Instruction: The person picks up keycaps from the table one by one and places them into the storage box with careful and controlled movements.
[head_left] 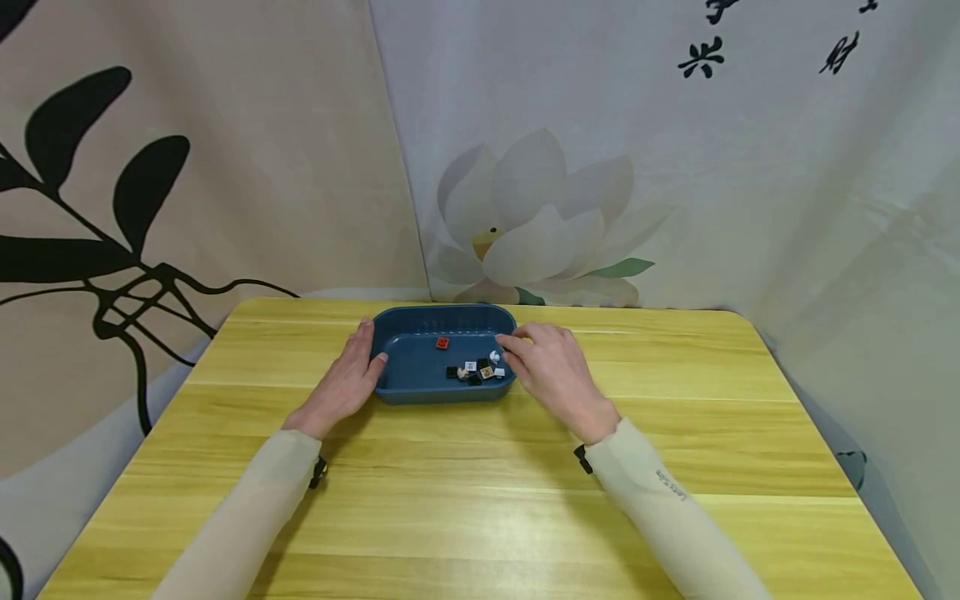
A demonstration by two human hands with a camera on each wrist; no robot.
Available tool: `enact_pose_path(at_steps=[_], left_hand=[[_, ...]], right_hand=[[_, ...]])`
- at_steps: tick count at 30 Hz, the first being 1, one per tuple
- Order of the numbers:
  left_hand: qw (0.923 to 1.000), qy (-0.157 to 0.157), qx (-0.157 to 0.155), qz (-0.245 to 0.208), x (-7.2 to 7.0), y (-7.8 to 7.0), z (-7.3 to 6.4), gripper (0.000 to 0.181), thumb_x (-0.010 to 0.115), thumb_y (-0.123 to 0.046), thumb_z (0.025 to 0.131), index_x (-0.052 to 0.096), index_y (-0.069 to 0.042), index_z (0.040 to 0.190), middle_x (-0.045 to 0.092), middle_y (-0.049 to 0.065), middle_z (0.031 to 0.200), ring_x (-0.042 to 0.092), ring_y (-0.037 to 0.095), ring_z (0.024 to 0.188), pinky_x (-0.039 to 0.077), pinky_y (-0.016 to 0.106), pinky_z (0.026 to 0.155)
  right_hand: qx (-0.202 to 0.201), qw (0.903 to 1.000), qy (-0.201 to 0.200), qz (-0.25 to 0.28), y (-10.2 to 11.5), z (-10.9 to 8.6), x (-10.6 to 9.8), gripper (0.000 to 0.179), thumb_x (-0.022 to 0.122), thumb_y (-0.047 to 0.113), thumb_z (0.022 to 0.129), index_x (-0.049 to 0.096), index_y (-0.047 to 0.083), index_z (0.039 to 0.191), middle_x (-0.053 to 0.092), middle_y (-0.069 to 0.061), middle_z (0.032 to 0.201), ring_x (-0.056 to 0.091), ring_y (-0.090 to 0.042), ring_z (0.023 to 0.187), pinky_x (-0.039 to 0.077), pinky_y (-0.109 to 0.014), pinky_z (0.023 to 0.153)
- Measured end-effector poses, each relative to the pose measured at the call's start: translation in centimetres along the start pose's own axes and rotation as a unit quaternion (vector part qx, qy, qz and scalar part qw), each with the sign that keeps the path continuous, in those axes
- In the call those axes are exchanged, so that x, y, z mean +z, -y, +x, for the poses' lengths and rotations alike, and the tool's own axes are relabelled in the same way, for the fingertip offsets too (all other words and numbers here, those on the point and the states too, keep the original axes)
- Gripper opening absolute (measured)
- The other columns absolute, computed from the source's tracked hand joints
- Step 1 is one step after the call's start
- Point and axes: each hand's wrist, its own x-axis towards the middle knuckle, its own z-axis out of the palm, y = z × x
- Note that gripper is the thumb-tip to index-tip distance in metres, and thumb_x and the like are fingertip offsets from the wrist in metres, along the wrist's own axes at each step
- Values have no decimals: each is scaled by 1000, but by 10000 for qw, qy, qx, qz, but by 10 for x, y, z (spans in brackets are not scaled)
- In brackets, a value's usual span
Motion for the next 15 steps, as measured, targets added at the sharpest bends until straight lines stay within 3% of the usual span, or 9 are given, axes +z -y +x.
enact_pose_path(at_steps=[8,15], left_hand=[[10000,-6,1,-2,0,0,0,71,30,-36,115,-3,3,163,-6,21,172,1,43,157,9,58,125],[10000,49,-10,15,0,0,0,71,29,-38,115,-4,3,163,-8,21,172,0,43,157,8,58,125]], right_hand=[[-394,9991,-44,-146,15,8,7,26,77,18,96,79,16,122,72,-3,111,67,-23,103,52,-48,96],[-532,9985,-15,-100,31,19,15,26,77,18,96,79,14,122,72,-5,112,67,-25,102,54,-45,91]])
